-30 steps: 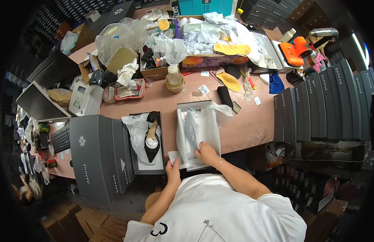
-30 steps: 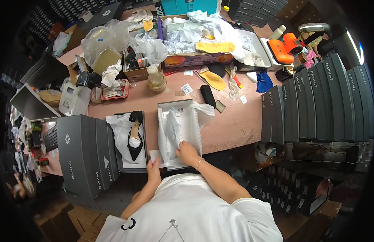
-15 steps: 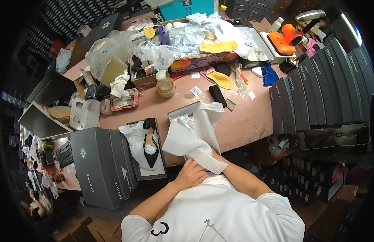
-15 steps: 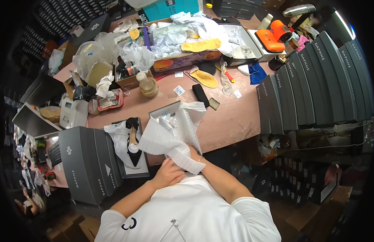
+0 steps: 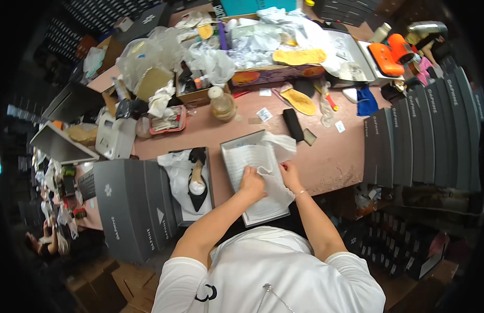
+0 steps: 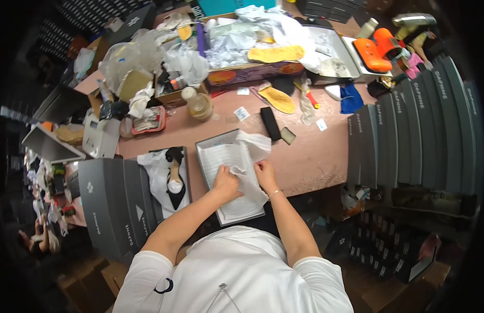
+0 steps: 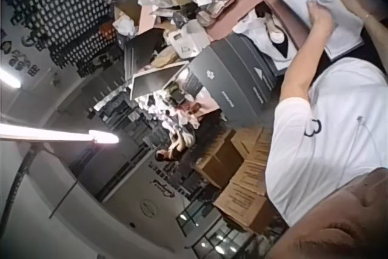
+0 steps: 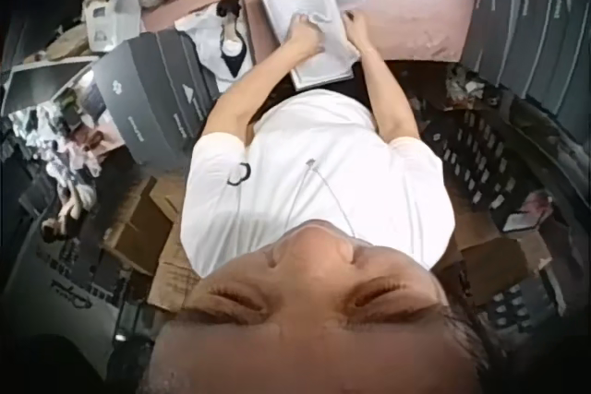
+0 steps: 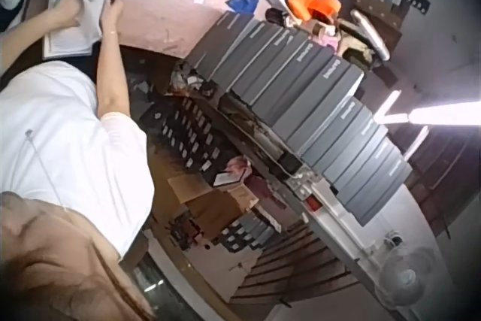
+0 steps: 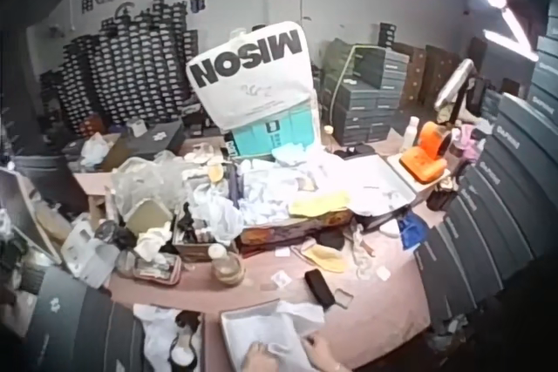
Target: Packing high-heeled shoes into boxes with tissue paper.
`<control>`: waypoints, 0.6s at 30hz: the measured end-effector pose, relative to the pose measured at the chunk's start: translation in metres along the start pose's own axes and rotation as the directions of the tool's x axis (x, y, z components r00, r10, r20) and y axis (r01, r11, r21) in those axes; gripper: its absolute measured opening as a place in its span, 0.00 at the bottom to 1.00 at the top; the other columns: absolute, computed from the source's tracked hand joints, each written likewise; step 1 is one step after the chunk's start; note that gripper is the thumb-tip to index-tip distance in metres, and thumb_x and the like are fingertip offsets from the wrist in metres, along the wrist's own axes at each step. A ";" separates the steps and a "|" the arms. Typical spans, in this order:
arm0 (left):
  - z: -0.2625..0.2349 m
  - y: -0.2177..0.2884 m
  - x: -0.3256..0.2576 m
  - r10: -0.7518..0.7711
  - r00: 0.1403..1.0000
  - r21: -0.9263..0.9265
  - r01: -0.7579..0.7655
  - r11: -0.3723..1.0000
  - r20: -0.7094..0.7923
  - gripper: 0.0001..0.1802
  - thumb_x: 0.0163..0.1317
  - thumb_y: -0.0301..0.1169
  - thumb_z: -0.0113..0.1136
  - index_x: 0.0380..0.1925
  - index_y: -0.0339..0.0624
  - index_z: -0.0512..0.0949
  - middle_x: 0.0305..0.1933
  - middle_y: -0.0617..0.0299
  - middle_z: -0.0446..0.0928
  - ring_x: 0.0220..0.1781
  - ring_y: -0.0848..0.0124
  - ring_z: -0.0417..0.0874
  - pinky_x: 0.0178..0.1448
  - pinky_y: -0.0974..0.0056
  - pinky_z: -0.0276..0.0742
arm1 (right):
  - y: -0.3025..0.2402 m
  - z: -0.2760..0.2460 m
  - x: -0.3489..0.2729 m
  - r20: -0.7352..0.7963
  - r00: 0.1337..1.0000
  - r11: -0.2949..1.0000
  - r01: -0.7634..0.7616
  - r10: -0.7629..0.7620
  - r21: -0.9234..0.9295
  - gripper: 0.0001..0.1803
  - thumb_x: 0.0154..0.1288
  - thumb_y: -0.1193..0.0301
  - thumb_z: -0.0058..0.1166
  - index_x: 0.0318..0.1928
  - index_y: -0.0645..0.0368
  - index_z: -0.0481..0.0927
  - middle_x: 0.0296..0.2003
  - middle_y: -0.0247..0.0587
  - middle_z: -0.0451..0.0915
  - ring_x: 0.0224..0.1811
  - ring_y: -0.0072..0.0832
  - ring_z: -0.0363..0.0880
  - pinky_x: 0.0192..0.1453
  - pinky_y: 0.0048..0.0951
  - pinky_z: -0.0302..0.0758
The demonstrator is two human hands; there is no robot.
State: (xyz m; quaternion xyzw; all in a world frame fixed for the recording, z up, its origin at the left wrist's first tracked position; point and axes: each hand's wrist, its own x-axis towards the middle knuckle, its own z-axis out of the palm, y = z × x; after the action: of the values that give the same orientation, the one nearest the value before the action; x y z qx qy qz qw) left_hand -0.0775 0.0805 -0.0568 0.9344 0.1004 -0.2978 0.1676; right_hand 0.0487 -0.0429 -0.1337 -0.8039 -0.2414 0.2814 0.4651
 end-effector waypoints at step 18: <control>0.083 -0.150 -0.094 -0.760 0.282 -0.783 0.047 0.621 -0.585 0.22 0.57 0.31 0.62 0.50 0.31 0.73 0.50 0.45 0.76 0.53 0.54 0.77 0.57 0.56 0.72 | -0.197 -0.043 -0.037 0.209 0.896 0.919 0.391 -0.392 0.050 0.17 0.61 0.80 0.55 0.51 0.64 0.74 0.49 0.46 0.76 0.46 0.32 0.79 0.46 0.29 0.77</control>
State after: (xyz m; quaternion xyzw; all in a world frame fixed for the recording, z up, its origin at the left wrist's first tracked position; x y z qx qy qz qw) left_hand -0.2393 0.1800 -0.1026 0.7532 0.5213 0.2668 0.2996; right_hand 0.0265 -0.0043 0.0666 -0.7020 -0.4460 0.2684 0.4860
